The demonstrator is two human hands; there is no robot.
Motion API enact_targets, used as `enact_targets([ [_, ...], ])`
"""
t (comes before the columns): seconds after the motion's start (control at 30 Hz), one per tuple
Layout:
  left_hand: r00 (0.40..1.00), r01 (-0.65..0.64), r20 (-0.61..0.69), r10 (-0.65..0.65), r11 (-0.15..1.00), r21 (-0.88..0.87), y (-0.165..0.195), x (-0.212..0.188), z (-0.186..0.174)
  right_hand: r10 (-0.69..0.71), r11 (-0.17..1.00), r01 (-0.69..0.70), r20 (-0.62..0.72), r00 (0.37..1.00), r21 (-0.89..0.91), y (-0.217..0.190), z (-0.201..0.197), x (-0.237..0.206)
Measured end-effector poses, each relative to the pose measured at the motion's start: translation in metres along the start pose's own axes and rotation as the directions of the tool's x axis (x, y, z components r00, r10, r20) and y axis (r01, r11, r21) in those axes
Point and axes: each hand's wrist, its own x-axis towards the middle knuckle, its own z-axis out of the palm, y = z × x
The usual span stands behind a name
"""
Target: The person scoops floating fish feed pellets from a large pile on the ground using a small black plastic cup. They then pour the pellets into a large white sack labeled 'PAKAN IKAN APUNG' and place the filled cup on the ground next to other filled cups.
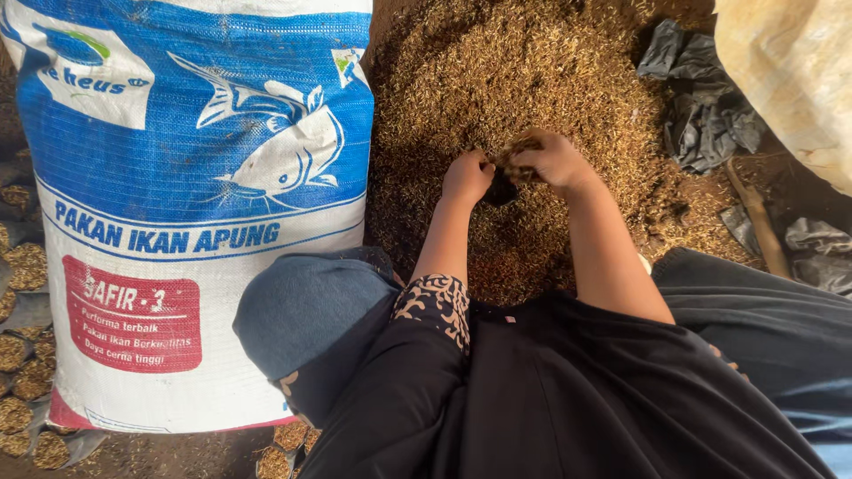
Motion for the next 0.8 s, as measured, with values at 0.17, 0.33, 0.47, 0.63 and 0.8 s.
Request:
enact_targets([
  [0.17, 0.995, -0.043, -0.091, 0.042, 0.999, -0.01, -0.009, 0.003, 0.008, -0.091, 0.902, 0.04, -0.098, 0.991, -0.431, 0.013, 0.032, -0.005],
  [0.33, 0.999, 0.05, -0.006, -0.05, 0.995, -0.088, -0.009, -0.003, 0.001, -0.13, 0.814, 0.022, -0.146, 0.981, -0.58, 0.015, 0.034, 0.003],
  [0.47, 0.998, -0.003, -0.067, -0.003, 0.995, -0.096, -0.012, -0.012, -0.008, 0.014, 0.499, -0.219, -0.245, 0.969, -0.839, 0.013, 0.06, -0.005],
  [0.63, 0.938, 0.264, 0.22, -0.267, 0.964, 0.044, -0.022, -0.017, -0.006, 0.156, 0.313, -0.243, -0.203, 0.967, -0.918, 0.026, 0.086, -0.005],
  [0.8, 0.975, 0.167, 0.164, -0.151, 0.982, -0.091, -0.016, -0.014, 0.001, 0.093, 0.312, -0.235, -0.217, 0.972, -0.921, 0.049, 0.073, 0.014],
])
